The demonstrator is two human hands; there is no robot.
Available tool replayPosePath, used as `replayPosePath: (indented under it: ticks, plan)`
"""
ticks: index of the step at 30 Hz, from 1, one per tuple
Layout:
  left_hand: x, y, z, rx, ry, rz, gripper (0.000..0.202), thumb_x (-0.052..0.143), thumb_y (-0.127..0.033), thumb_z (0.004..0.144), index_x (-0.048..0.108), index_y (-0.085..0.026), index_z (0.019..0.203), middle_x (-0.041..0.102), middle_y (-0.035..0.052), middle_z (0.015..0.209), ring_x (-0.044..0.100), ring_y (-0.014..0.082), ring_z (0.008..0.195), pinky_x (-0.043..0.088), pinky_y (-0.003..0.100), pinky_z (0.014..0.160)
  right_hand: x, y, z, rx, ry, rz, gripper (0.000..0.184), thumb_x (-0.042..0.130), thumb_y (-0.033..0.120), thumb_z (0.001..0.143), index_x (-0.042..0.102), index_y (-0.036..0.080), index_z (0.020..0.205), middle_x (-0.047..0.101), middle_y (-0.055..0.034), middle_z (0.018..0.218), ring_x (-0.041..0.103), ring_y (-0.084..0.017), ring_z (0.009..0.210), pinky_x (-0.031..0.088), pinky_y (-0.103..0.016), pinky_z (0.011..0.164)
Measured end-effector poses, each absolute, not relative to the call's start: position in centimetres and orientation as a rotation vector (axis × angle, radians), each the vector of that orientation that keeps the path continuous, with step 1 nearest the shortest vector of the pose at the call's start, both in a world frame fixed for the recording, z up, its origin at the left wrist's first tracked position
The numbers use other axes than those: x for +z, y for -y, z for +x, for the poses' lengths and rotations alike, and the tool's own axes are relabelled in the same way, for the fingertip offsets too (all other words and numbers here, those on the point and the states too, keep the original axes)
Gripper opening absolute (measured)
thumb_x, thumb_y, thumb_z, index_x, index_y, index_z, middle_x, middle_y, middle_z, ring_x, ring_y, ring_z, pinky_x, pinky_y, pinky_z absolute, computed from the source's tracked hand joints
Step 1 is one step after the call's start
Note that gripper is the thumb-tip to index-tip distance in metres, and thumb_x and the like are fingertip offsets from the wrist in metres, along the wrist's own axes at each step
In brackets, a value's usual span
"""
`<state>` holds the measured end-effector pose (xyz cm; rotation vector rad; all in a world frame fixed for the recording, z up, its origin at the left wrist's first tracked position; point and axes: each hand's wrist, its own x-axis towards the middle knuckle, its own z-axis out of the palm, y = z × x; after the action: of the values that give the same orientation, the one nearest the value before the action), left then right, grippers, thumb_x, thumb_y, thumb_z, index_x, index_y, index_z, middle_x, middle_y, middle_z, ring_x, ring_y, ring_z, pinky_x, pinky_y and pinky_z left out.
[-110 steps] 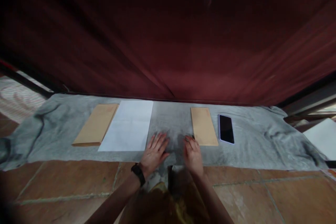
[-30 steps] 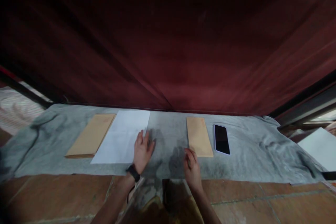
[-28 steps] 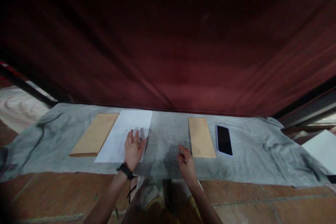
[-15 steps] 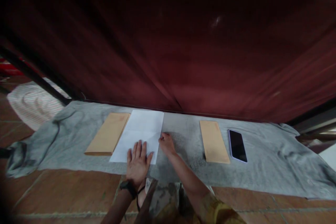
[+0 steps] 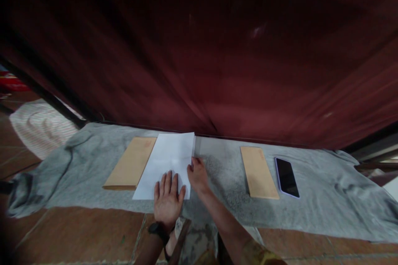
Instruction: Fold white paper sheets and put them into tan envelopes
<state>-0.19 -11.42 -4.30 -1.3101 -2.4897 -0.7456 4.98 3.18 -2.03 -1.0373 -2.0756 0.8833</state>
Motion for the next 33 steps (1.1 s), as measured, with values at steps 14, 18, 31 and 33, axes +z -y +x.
replayPosePath:
  ticks: [14, 18, 31, 33]
  plan:
    - [-4.5, 11.3, -0.2, -0.765, 2.509, -1.288, 0.055, 0.047, -0.042, 0.095, 0.05, -0.021, 0.147, 0.044, 0.0136, 0.156, 0.031, 0.0326, 0.149, 0.023, 0.06, 0.12, -3.5, -3.8, 4.2, 0.88, 2.007, -1.173, 0.036, 0.052, 0.013, 0.079, 0.069, 0.022, 0.11, 0.068, -0.0099, 0.103, 0.065, -0.025, 0.094, 0.053, -0.04, 0.09]
    - [-4.3, 11.3, -0.2, -0.755, 2.528, -1.302, 0.057, 0.047, -0.043, 0.095, 0.049, -0.019, 0.147, 0.042, 0.0152, 0.157, 0.03, 0.0337, 0.149, 0.021, 0.06, 0.121, -4.1, -4.2, 4.6, 0.865, 2.041, -1.104, 0.033, 0.052, 0.007, 0.074, 0.071, 0.024, 0.096, 0.069, -0.0072, 0.099, 0.063, -0.024, 0.101, 0.051, -0.039, 0.096]
    - [-4.2, 11.3, -0.1, -0.731, 2.519, -1.32, 0.058, 0.047, -0.043, 0.096, 0.047, -0.018, 0.148, 0.04, 0.0154, 0.157, 0.031, 0.0338, 0.149, 0.021, 0.059, 0.121, -3.3, -3.8, 4.0, 1.28, 1.824, -1.22, 0.033, 0.052, 0.012, 0.068, 0.07, 0.019, 0.095, 0.061, -0.0055, 0.097, 0.058, -0.023, 0.095, 0.046, -0.037, 0.095]
    - [-4.3, 11.3, -0.2, -0.722, 2.512, -1.323, 0.058, 0.047, -0.044, 0.096, 0.048, -0.017, 0.148, 0.041, 0.0162, 0.157, 0.032, 0.0345, 0.148, 0.021, 0.059, 0.121, -3.5, -4.2, 4.0, 1.334, 1.806, -1.195, 0.03, 0.051, 0.014, 0.067, 0.069, 0.02, 0.09, 0.058, -0.0016, 0.086, 0.056, -0.021, 0.085, 0.047, -0.034, 0.087]
